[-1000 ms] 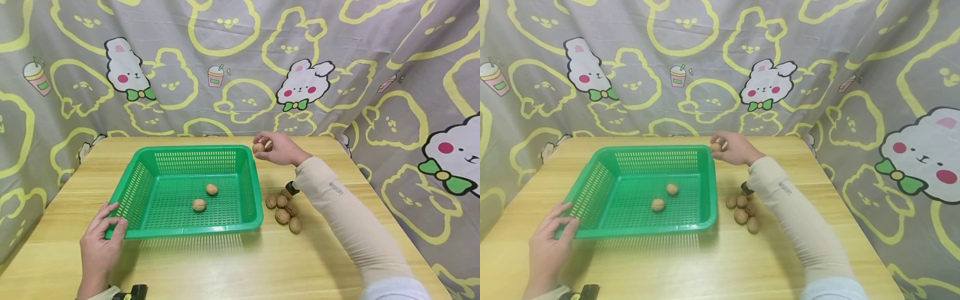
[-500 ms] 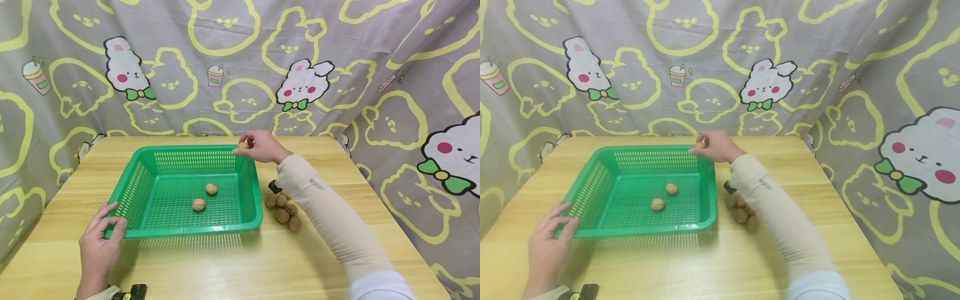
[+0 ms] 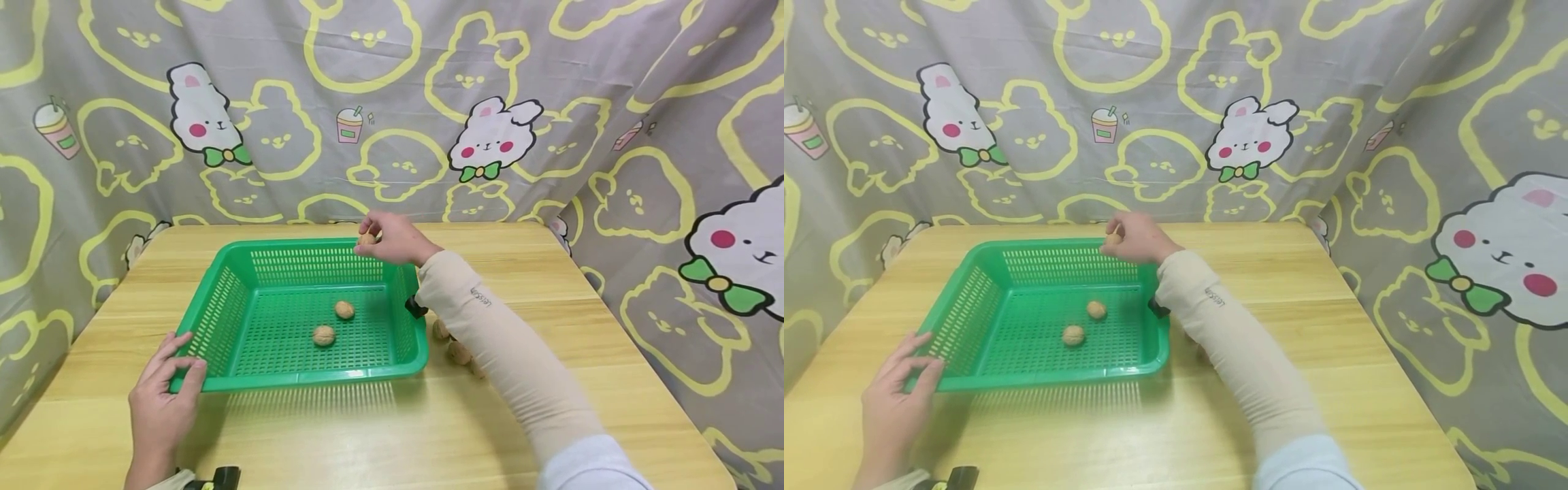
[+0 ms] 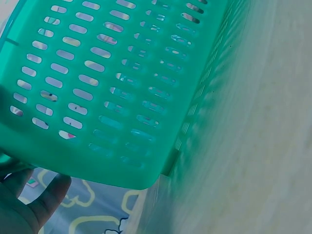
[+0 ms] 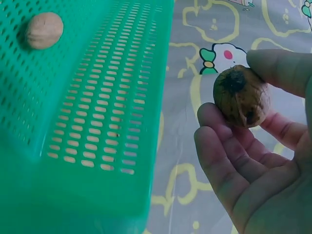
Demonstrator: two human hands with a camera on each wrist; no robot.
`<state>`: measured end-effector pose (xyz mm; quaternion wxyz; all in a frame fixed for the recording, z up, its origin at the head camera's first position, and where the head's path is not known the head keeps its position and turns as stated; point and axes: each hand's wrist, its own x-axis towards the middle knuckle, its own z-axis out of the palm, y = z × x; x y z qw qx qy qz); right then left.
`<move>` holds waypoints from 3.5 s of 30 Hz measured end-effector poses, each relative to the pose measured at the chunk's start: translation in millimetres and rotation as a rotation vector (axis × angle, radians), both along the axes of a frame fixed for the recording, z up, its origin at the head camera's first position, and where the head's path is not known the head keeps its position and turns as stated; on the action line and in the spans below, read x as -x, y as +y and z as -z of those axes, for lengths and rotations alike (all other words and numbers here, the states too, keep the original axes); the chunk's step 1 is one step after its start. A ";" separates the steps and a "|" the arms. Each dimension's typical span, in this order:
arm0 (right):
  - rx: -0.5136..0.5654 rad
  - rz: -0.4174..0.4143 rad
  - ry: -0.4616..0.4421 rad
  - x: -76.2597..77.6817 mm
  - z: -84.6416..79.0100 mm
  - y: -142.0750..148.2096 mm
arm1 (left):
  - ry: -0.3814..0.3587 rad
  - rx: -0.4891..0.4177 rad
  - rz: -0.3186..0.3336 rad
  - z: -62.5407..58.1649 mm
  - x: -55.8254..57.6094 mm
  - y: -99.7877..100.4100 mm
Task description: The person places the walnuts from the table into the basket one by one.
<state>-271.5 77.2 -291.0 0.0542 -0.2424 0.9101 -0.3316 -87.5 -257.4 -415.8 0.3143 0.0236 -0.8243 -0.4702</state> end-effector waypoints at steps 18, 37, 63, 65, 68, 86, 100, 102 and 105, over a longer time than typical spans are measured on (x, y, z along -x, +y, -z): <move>-0.243 -0.279 -0.219 -1.2 33.6 -29.4 | 0.024 0.020 0.000 -1.1 -1.0 0.3; -0.512 -0.369 -0.306 -15.5 51.3 -44.0 | 0.014 0.022 -0.001 -2.3 -1.4 1.3; -0.490 -0.308 -0.345 -16.4 37.1 -40.3 | 0.017 0.016 -0.004 -0.4 -1.3 1.2; -0.477 -0.304 -0.344 -15.4 32.5 -37.9 | 0.022 0.020 0.001 -0.2 -1.4 1.3; -0.458 -0.306 -0.342 -13.8 25.5 -33.9 | 0.036 0.020 0.009 -0.1 -1.2 1.1; -0.363 -0.261 -0.243 -9.8 -9.0 23.5 | 0.021 0.012 -0.001 0.9 1.0 -1.3; -0.218 -0.151 -0.245 -10.8 0.9 92.0 | 0.028 0.015 0.005 1.9 2.9 -1.7; -0.222 -0.134 -0.249 -10.7 6.0 100.3 | 0.036 0.018 0.005 2.1 2.7 -2.0; -0.223 -0.102 -0.270 -10.7 13.3 111.6 | 0.043 0.018 0.002 1.3 2.6 -2.1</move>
